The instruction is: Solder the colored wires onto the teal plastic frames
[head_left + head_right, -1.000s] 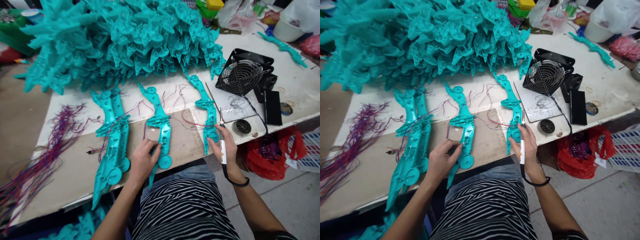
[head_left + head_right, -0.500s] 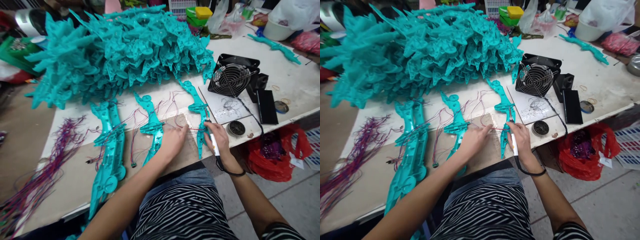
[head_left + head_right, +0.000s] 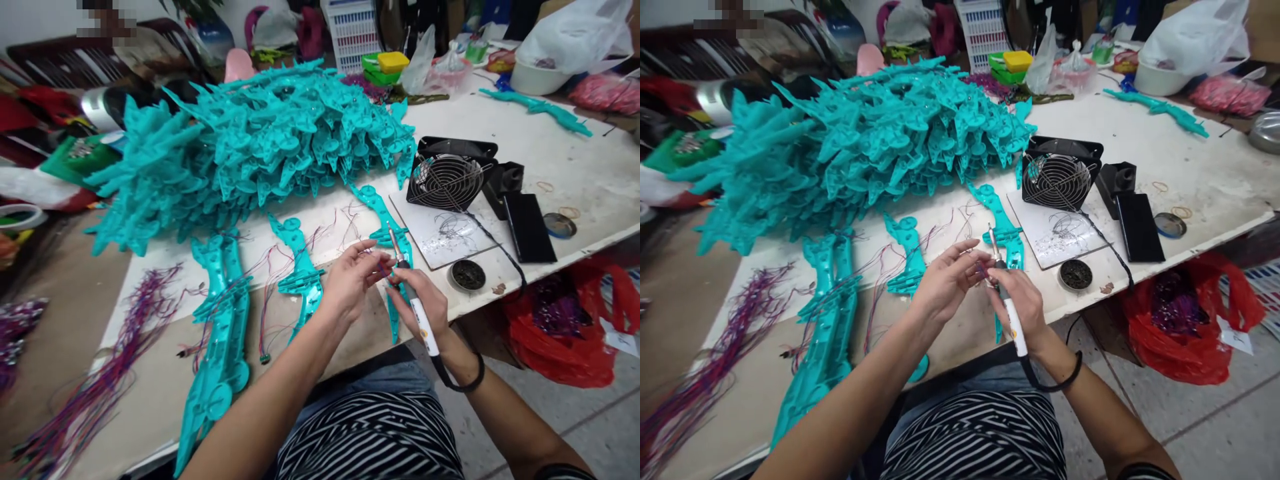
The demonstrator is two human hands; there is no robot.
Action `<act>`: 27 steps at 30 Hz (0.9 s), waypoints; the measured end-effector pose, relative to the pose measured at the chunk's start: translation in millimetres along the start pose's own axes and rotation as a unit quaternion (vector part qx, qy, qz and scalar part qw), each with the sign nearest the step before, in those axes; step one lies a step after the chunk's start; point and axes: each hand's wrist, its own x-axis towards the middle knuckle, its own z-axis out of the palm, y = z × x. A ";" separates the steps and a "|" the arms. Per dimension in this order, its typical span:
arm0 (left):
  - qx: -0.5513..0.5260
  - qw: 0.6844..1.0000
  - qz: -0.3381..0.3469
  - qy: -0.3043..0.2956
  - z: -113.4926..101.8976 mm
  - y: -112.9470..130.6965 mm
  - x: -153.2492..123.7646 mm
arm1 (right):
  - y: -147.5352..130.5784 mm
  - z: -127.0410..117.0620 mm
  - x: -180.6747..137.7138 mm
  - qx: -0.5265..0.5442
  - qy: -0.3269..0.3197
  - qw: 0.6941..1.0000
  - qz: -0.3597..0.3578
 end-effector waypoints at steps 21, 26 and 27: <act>0.111 0.984 0.077 -0.112 -66.3 26.3 -20.6 | 2.2 19.5 -8.3 -0.056 -0.037 0.996 0.065; 0.077 0.988 0.057 -0.119 -58.3 18.1 -20.0 | 20.0 26.8 27.2 0.031 -0.054 0.993 0.102; 0.072 0.988 0.050 -0.124 -56.6 16.6 -19.5 | 23.6 29.8 32.6 0.057 -0.071 0.989 0.116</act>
